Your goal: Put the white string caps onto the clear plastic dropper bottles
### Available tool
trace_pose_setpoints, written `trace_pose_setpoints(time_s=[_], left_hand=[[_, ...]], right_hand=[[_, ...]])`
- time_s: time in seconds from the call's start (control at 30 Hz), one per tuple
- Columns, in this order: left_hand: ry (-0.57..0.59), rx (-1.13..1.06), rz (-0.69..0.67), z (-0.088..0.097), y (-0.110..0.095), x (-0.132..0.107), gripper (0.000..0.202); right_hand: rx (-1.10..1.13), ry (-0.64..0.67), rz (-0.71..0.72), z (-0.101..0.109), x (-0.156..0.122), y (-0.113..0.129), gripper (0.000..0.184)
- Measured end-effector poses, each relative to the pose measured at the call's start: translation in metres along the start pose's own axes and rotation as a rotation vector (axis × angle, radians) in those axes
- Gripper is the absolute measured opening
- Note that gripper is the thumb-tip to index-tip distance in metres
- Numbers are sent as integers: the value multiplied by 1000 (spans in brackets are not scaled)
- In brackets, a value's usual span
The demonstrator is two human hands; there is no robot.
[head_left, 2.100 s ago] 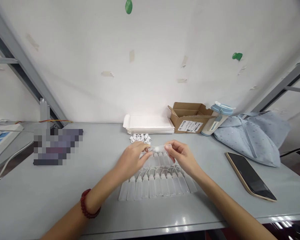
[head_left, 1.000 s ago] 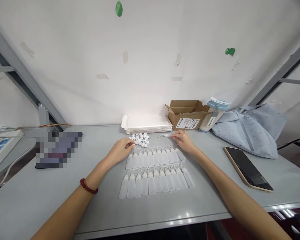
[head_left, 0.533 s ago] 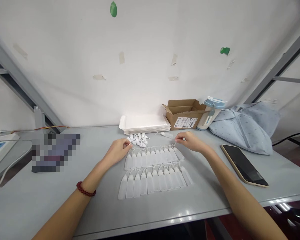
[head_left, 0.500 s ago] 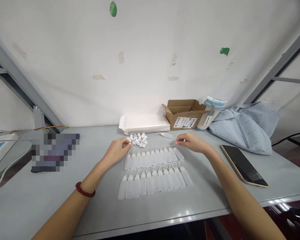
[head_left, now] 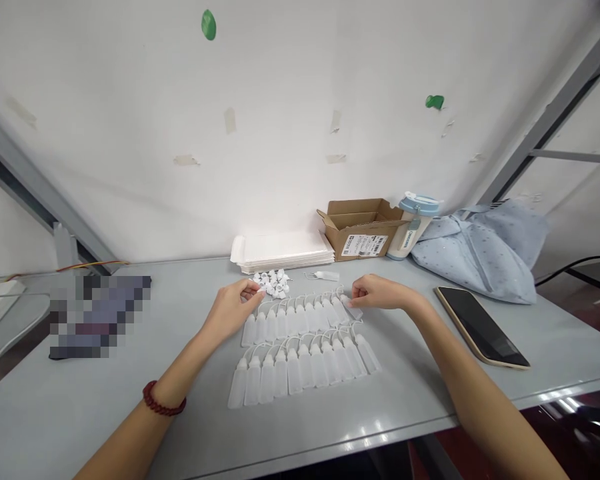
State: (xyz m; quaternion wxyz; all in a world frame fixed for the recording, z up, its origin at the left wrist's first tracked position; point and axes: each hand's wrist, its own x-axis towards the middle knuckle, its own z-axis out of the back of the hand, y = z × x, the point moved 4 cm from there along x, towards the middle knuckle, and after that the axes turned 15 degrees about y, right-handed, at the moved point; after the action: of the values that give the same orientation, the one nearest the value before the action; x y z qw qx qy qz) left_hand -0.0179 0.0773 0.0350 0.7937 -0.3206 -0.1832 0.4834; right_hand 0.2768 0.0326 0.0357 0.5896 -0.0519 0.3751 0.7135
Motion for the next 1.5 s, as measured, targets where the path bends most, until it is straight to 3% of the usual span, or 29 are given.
trace_pose_setpoints(time_s=[0.2, 0.37, 0.43, 0.57, 0.63, 0.87, 1.07, 1.23, 1.33, 1.5], left_hand=[[21, -23, 4, -2, -3, -1, 31], [22, -55, 13, -3, -3, -2, 30], [23, -89, 11, -3, -5, -3, 30], [57, -198, -16, -4, -15, -7, 31], [85, -245, -40, -5, -24, -11, 30], [127, -291, -176, -18, -57, -28, 19], [147, -307, -280, -22, -71, -40, 17], [-38, -220, -344, -18, -73, -44, 13], [-83, -179, -308, -17, -70, -43, 11], [24, -224, -209, -21, -66, -40, 16]], right_hand=[[-8, 1, -3, -1, 6, -5, 34], [5, -52, 15, 1, 6, -7, 30], [7, -157, 38, 6, 3, -1, 26], [-14, -513, 182, 12, -8, 24, 21], [-43, -597, 234, 6, -11, 37, 20], [-301, -752, 459, -27, -9, 70, 14], [-469, -861, 620, -41, -10, 85, 8], [-516, -928, 647, -45, -13, 91, 7], [-538, -985, 658, -45, -15, 93, 7], [-621, -1018, 689, -47, -20, 98, 5]])
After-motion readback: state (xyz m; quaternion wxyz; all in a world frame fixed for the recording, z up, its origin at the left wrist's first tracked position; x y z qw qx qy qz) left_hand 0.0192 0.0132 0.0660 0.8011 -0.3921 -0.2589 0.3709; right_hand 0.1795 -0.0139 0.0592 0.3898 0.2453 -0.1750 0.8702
